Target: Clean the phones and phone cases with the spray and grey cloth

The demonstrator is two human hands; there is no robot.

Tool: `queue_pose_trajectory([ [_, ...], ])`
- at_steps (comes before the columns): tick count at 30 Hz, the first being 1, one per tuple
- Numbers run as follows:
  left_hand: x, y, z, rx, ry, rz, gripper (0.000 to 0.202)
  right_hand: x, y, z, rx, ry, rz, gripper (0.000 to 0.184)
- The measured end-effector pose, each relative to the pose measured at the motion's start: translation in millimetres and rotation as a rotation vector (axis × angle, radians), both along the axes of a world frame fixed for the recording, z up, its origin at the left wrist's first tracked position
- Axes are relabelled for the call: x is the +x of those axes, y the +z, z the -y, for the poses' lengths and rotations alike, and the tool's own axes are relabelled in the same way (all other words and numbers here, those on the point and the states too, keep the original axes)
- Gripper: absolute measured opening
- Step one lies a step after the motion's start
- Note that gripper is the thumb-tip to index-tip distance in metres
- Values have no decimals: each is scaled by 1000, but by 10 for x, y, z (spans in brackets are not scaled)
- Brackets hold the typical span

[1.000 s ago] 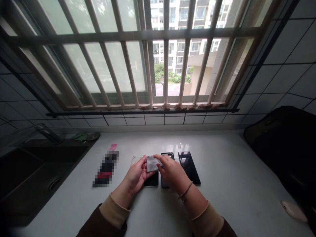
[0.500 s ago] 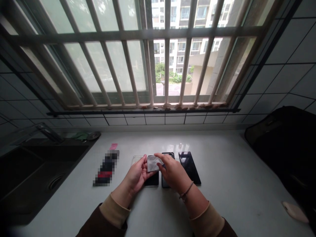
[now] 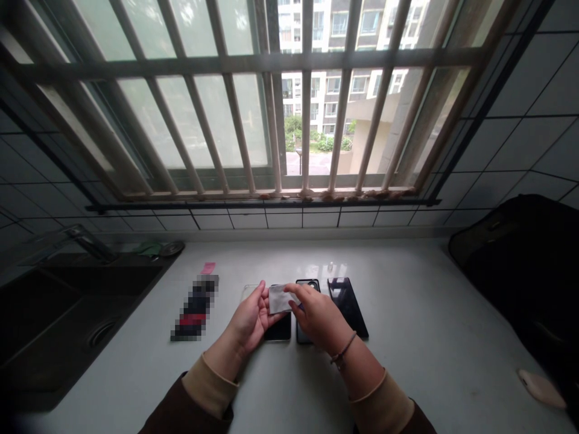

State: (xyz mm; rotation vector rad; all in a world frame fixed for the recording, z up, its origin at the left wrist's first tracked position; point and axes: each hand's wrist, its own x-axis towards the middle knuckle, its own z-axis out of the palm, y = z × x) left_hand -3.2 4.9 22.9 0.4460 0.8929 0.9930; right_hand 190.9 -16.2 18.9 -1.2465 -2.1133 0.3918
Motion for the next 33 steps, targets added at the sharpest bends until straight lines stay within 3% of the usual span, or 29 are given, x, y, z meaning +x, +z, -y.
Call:
queue_pose_trajectory([
  [6,-12,0,-1,1,-15,7,48,9,-8,3,6,11,9,42],
  [16,-14,18,1,-3,-15,20,48,3,12,1,-37,24,15,30],
  [22,-21,-1,-2,3,-23,20,49,16,-22,-8,-22,17,-11,38],
  [26,-13,22,6,1,-26,9,49,46,-46,-26,-6,-101,-58,58],
  [30,-1,44,13,-4,-28,-6,46,143,-49,-71,42,-219,-146,32],
  [33,0,45,14,-10,-23,-5,45,278,-39,-121,97,-307,-158,30],
])
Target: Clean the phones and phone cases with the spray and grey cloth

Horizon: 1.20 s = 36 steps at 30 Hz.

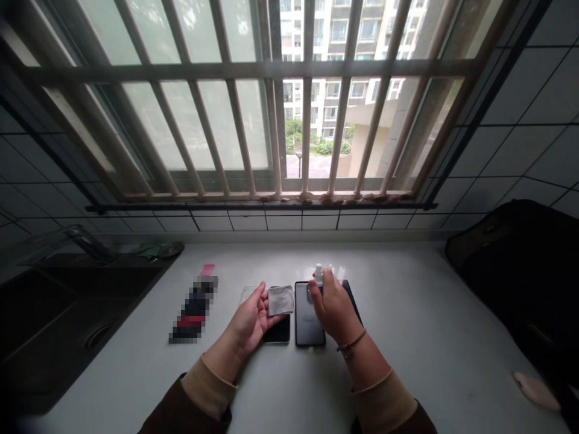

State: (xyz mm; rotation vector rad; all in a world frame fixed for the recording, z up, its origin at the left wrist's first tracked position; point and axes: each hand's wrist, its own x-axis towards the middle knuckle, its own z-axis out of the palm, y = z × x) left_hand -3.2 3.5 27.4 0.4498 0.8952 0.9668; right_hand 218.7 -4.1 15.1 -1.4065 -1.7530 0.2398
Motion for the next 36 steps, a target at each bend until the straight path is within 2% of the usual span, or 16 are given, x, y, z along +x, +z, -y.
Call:
queue_pose_trajectory([
  [5,-15,-11,3,5,11,-5,42,323,-18,-181,91,-161,-24,41],
  [11,-21,10,10,-3,13,-12,38,799,-182,-475,-13,-350,38,38],
  [15,-14,32,17,-14,31,-21,38,1084,-305,-571,-52,-502,73,36],
  [20,-13,3,11,-6,7,-11,40,1251,-438,-620,-115,-616,102,37],
  [31,-28,-30,8,14,-10,-21,42,1283,-524,-649,-195,-620,71,46],
  [36,-21,-13,15,18,-14,-35,44,1253,-559,-665,-236,-559,4,45],
])
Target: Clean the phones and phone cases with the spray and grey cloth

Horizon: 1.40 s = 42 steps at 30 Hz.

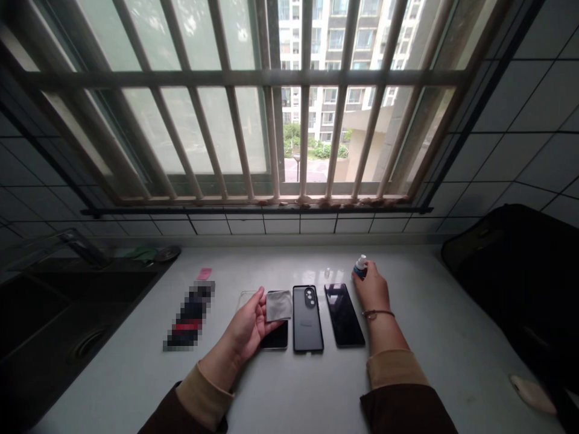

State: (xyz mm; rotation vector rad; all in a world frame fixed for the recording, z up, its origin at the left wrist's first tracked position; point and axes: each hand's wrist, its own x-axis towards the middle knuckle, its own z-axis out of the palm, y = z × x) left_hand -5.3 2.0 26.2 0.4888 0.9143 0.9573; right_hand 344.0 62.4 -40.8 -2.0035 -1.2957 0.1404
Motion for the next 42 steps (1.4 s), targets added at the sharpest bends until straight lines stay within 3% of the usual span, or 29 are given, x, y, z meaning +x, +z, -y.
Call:
queue_pose_trajectory([
  [7,-2,10,13,1,-6,-2,43,-192,-13,-57,32,170,-94,34],
  [15,10,-16,-1,-3,-8,1,46,-226,0,-66,56,208,-150,34],
  [30,7,43,16,-16,3,-9,44,-240,55,-31,108,206,-218,56],
  [33,7,62,20,-17,6,-3,43,-249,86,10,125,206,-213,67],
  [35,2,78,24,-17,9,-1,44,-256,172,84,200,158,-168,78],
  [38,-7,91,27,-16,6,9,43,-292,403,254,486,47,17,82],
  [40,-9,85,30,-8,1,23,41,-377,574,378,682,101,131,74],
  [42,-3,64,32,5,7,33,37,-549,693,484,757,210,104,62],
])
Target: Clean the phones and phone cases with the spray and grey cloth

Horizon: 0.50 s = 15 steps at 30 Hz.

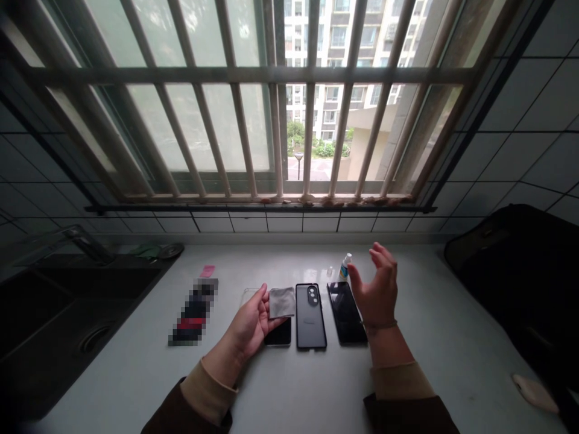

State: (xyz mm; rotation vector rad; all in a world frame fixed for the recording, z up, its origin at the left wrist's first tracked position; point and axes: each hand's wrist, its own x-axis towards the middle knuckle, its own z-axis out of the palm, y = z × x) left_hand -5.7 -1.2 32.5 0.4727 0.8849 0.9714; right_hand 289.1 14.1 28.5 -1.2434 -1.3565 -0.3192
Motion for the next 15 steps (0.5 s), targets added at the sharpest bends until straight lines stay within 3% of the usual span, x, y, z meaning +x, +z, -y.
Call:
queue_pose_trajectory([
  [1,4,-15,1,11,16,0,32,-123,28,42,-33,99,-31,55],
  [3,13,-51,1,47,57,-2,22,-425,20,104,-258,332,-164,42],
  [5,14,-83,-2,99,81,4,16,-748,-50,146,-551,618,-363,48],
  [6,11,-95,-3,123,79,7,15,-895,-92,163,-655,697,-457,52],
  [11,-3,-118,16,205,6,-19,21,-1271,-195,244,-969,967,-795,57],
  [15,19,-118,26,250,-53,-86,29,-1269,-173,275,-955,962,-976,55],
])
